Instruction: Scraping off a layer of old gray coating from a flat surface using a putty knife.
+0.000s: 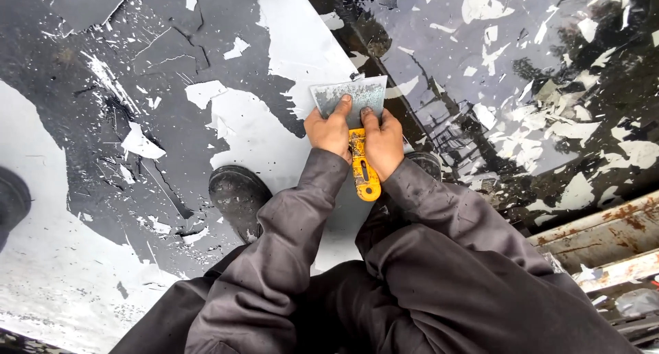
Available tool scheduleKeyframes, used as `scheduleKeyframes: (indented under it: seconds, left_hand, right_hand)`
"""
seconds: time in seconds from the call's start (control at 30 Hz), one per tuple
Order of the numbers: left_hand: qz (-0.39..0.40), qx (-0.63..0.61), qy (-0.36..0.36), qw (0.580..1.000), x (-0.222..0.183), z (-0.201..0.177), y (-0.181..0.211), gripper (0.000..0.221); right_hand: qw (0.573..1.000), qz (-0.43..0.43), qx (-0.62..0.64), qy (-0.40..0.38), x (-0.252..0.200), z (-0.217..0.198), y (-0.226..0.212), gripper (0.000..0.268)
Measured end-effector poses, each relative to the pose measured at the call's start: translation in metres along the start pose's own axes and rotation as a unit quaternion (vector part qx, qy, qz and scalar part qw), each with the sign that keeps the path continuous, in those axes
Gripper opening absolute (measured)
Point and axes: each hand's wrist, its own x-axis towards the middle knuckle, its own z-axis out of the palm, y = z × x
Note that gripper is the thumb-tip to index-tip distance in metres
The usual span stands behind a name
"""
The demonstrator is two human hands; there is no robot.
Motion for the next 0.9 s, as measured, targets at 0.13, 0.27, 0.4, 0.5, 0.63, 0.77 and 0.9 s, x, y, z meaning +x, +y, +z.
scheduleKeyframes:
  seconds: [0.13,0.27,0.4,0.5,0.63,0.77,0.9]
  left_hand:
    - [0.087,0.04,-0.005,0.995,0.021,0.052,0.032,0.021]
    - [0.124,0.003,-0.094,0.988,-0.008,0.058,0.045,0.022]
    - [0.01,-0.041,-0.08,0.996,-0.039,-0.013,-0.001,0.026]
    - [-0.045,-0.092,-0.068,0.992,-0.04,-0.022,0.0,0.026]
    - [-0.045,-0.035,-0.061,0.997,-0.03,-0.023,0.01,0.026]
    - [-0.049,-0.007,-0.076,0.996,-0.017,-0.026,0.02,0.022]
    - [-0.051,0.073,-0.069,0.994,-0.007,-0.024,0.026,0.021]
  right_hand:
    - [0.999,-0.037,0.025,-0.004,0.042,0.013,-0.081,0.023]
    - [0.996,-0.081,-0.001,-0.031,0.022,-0.001,-0.094,0.021]
    - [0.999,-0.01,-0.023,-0.046,-0.039,-0.01,-0.052,0.022]
    - [0.999,-0.004,-0.021,-0.029,-0.053,0.002,-0.048,0.023]
    - [1.0,0.02,0.004,-0.012,-0.05,0.009,-0.042,0.024]
    - [0.999,0.041,0.011,0.018,-0.048,0.023,-0.039,0.021]
    - [0.996,0.07,0.035,0.034,-0.047,0.031,-0.043,0.021]
